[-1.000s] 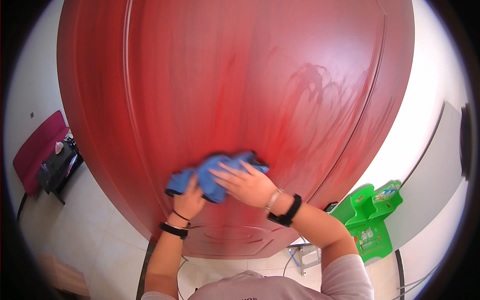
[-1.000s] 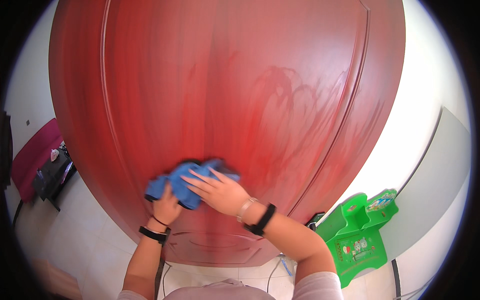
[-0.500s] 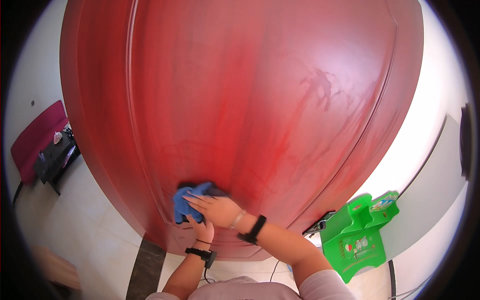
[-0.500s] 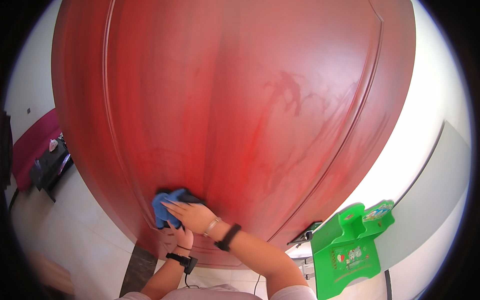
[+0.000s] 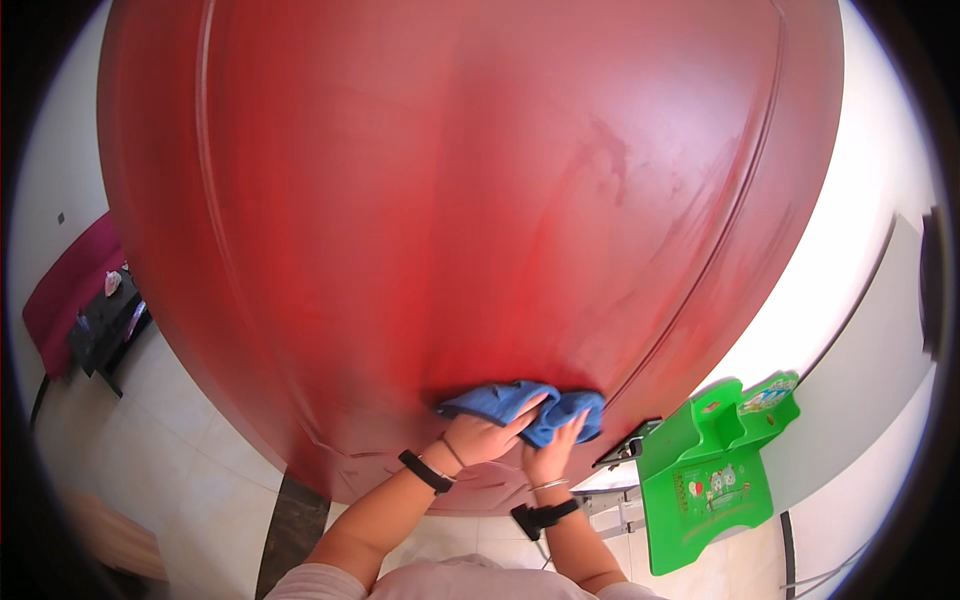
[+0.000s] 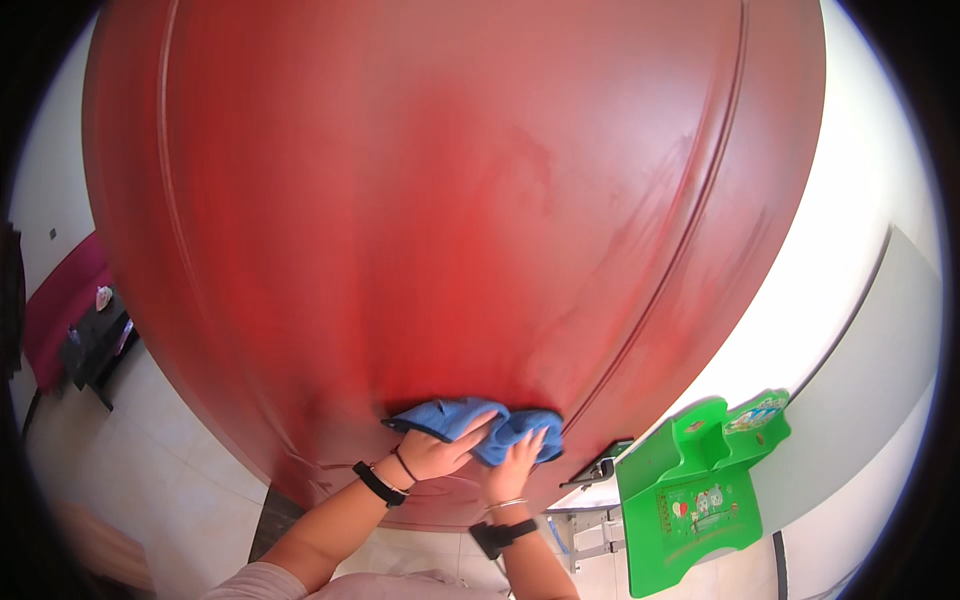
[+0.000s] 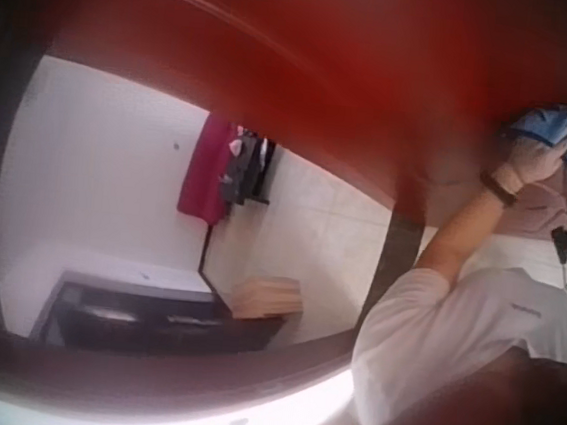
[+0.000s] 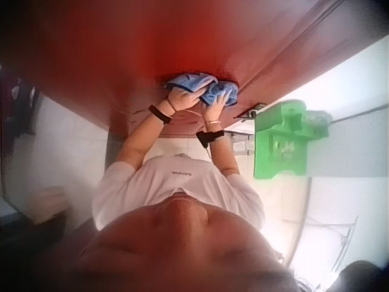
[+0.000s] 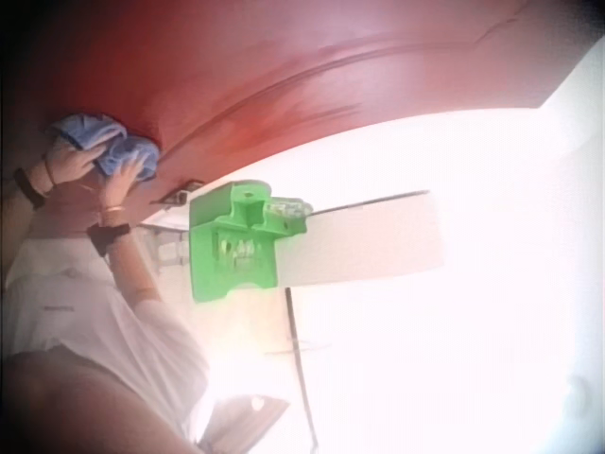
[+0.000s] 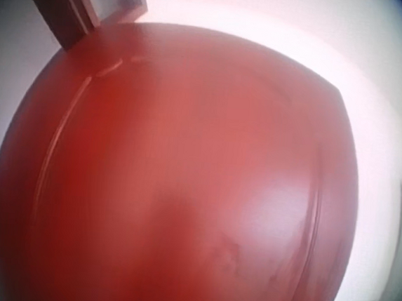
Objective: The person wipes a green child's desk, a white wall, a red door, and white wardrobe doors using a blue cloth.
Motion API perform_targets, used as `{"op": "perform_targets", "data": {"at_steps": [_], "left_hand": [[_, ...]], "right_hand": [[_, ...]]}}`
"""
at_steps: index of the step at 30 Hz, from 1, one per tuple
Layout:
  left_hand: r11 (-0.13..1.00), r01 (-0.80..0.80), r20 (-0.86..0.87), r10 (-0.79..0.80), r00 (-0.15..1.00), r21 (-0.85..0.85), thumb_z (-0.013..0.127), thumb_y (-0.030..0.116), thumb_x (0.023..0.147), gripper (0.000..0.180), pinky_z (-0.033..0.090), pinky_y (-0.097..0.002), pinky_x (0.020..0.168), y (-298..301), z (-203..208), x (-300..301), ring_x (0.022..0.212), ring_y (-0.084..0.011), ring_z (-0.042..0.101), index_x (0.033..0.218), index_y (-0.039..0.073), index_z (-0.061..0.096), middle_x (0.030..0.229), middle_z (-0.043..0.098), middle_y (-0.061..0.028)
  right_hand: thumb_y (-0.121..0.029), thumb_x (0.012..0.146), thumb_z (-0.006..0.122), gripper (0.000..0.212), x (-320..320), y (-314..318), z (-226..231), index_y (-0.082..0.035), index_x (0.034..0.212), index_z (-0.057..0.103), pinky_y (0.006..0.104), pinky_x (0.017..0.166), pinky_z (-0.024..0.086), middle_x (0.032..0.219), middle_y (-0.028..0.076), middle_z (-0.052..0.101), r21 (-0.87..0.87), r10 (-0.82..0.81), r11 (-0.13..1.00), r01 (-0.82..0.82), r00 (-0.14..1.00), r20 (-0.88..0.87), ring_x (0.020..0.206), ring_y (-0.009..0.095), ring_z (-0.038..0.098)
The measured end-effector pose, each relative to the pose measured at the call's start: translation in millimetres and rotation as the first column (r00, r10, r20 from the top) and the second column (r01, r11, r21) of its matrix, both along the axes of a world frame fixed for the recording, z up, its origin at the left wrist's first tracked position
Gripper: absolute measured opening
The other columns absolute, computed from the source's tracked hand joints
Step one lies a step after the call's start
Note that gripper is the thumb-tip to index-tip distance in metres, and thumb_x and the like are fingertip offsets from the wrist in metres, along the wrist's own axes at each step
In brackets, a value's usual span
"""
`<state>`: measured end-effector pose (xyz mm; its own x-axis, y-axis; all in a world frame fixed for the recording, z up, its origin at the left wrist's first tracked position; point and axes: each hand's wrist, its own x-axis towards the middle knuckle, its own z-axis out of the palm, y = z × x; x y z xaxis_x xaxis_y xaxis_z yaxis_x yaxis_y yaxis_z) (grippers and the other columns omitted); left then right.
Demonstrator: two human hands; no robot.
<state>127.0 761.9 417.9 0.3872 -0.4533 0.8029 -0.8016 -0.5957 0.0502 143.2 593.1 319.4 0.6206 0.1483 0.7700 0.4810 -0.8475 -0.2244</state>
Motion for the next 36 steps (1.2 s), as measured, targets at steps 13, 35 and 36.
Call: {"op": "perform_targets", "data": {"at_steps": [13, 35, 36], "left_hand": [[0.991, 0.074, -0.072, -0.066, 0.995, 0.111, 0.056, 0.011, 0.077, 0.043, 0.044, -0.0399, 0.086, -19, 19, 3, 0.105, -0.0286, 0.054, 0.119, 0.003, 0.050, 0.123, 0.051, -0.0127], [0.872, 0.293, -0.249, -0.205, 0.946, 0.393, 0.041, 0.015, 0.084, 0.038, 0.045, -0.0337, 0.083, -103, -7, 42, 0.090, -0.0231, 0.062, 0.120, 0.003, 0.047, 0.102, 0.062, -0.0154], [0.872, 0.294, -0.249, -0.207, 0.946, 0.391, 0.041, 0.015, 0.084, 0.038, 0.045, -0.0337, 0.083, -101, -7, 41, 0.090, -0.0231, 0.062, 0.120, 0.003, 0.047, 0.102, 0.062, -0.0154]], "right_hand": [[-0.005, 0.061, 0.062, 0.060, -21, -14, 28, 0.002, 0.118, 0.045, 0.0538, 0.103, 0.022, 0.130, 0.028, 0.033, 0.200, 0.071, 0.979, -0.049, 0.992, -0.106, 0.124, 0.051, 0.025], [-0.013, 0.082, 0.056, 0.036, -13, -14, -2, 0.005, 0.112, 0.049, 0.0390, 0.086, 0.040, 0.106, 0.019, 0.057, 0.818, 0.223, 0.575, 0.012, 0.960, -0.170, 0.102, 0.028, 0.053], [-0.013, 0.082, 0.057, 0.039, -7, -17, -4, 0.006, 0.114, 0.046, 0.0393, 0.085, 0.041, 0.104, 0.019, 0.057, 0.780, 0.219, 0.611, 0.135, 0.918, -0.331, 0.098, 0.028, 0.055]]}}
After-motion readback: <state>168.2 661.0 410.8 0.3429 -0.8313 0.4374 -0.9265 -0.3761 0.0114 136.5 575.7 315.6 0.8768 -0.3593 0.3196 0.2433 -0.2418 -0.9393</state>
